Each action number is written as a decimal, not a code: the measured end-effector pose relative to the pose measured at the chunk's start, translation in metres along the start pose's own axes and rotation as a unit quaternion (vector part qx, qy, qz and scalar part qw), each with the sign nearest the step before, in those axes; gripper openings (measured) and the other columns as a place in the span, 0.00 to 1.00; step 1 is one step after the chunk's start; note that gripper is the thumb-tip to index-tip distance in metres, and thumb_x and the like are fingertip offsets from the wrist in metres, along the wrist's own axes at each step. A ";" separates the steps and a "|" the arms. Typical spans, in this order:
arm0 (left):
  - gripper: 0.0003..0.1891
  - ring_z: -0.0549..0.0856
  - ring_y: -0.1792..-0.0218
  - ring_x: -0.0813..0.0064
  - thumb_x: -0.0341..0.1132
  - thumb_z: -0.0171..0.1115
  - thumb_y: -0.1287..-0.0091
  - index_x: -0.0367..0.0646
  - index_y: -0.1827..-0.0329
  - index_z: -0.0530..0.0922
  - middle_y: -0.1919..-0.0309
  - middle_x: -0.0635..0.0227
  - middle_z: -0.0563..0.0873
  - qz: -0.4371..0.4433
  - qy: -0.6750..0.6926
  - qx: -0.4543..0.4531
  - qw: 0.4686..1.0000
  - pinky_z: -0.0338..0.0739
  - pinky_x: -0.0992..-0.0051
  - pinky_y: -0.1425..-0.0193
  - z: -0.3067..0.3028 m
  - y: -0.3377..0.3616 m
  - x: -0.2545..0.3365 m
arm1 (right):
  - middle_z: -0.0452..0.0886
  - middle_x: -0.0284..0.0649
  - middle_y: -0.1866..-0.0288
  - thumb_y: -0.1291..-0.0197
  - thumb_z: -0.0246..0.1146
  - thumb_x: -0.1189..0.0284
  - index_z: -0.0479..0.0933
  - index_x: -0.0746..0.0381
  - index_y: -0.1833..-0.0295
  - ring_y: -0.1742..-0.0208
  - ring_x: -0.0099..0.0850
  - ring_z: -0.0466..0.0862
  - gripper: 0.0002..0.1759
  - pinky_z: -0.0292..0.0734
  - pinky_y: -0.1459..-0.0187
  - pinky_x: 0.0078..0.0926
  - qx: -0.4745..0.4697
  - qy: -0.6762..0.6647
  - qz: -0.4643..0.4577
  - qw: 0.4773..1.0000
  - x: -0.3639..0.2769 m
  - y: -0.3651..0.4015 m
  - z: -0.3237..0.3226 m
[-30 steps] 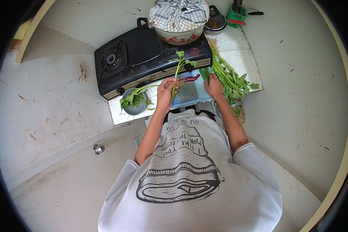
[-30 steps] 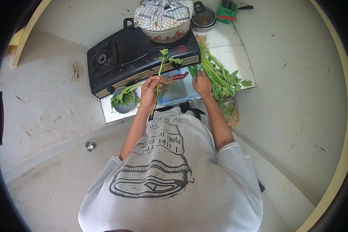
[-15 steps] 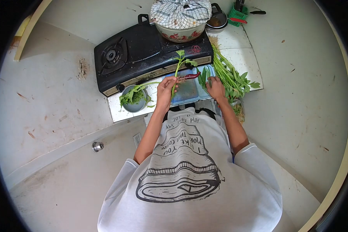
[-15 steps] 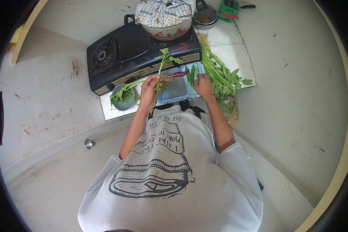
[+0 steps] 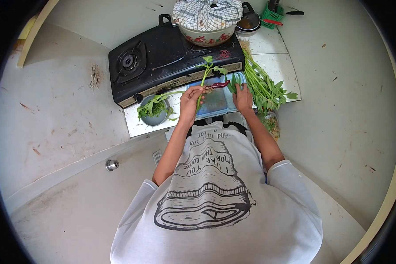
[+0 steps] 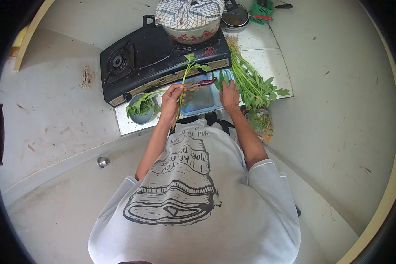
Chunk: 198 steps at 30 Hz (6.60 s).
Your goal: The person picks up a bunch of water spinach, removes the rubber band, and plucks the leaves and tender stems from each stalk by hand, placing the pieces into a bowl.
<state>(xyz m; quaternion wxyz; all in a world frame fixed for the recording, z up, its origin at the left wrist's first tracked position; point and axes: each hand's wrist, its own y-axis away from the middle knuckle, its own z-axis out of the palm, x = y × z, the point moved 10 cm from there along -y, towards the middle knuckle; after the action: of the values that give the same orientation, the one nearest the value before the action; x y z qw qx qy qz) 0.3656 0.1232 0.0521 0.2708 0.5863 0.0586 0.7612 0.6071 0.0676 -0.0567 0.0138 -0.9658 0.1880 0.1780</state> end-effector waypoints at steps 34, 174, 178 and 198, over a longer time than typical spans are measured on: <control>0.08 0.79 0.58 0.83 0.36 0.62 0.23 0.43 0.48 0.82 0.55 0.73 0.86 0.016 0.004 0.030 0.999 0.72 0.77 0.53 -0.015 -0.004 0.007 | 0.76 0.47 0.40 0.41 0.69 0.75 0.83 0.61 0.43 0.40 0.47 0.79 0.18 0.73 0.41 0.47 0.065 -0.174 -0.129 0.974 -0.032 -0.028 -0.019; 0.08 0.72 0.73 0.89 0.33 0.63 0.23 0.39 0.48 0.82 0.68 0.78 0.81 0.044 -0.198 -0.160 0.966 0.63 0.82 0.71 0.042 -0.024 0.055 | 0.83 0.47 0.48 0.37 0.66 0.81 0.82 0.65 0.46 0.53 0.41 0.85 0.14 0.80 0.51 0.32 0.177 -0.367 -0.036 0.912 -0.116 0.035 -0.200; 0.09 0.72 0.73 0.90 0.35 0.64 0.24 0.39 0.50 0.83 0.69 0.78 0.81 0.037 -0.190 -0.168 0.967 0.64 0.82 0.71 0.042 -0.024 0.050 | 0.81 0.47 0.45 0.38 0.67 0.81 0.83 0.64 0.47 0.48 0.44 0.83 0.13 0.78 0.46 0.35 0.203 -0.325 -0.064 0.921 -0.138 0.044 -0.221; 0.06 0.79 0.54 0.76 0.30 0.61 0.23 0.35 0.53 0.82 0.61 0.67 0.81 0.122 -0.295 -0.401 0.859 0.72 0.74 0.45 0.076 0.012 0.094 | 0.87 0.41 0.64 0.43 0.70 0.78 0.86 0.65 0.58 0.60 0.34 0.86 0.07 0.80 0.52 0.30 -0.109 -0.304 -0.118 0.939 -0.178 0.033 -0.233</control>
<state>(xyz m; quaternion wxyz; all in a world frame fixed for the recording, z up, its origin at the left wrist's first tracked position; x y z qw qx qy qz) 0.4165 0.1407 0.1610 0.3917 0.6267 -0.4067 0.5371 0.5201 0.0785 0.2250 -0.0142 -0.8765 0.0390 0.4797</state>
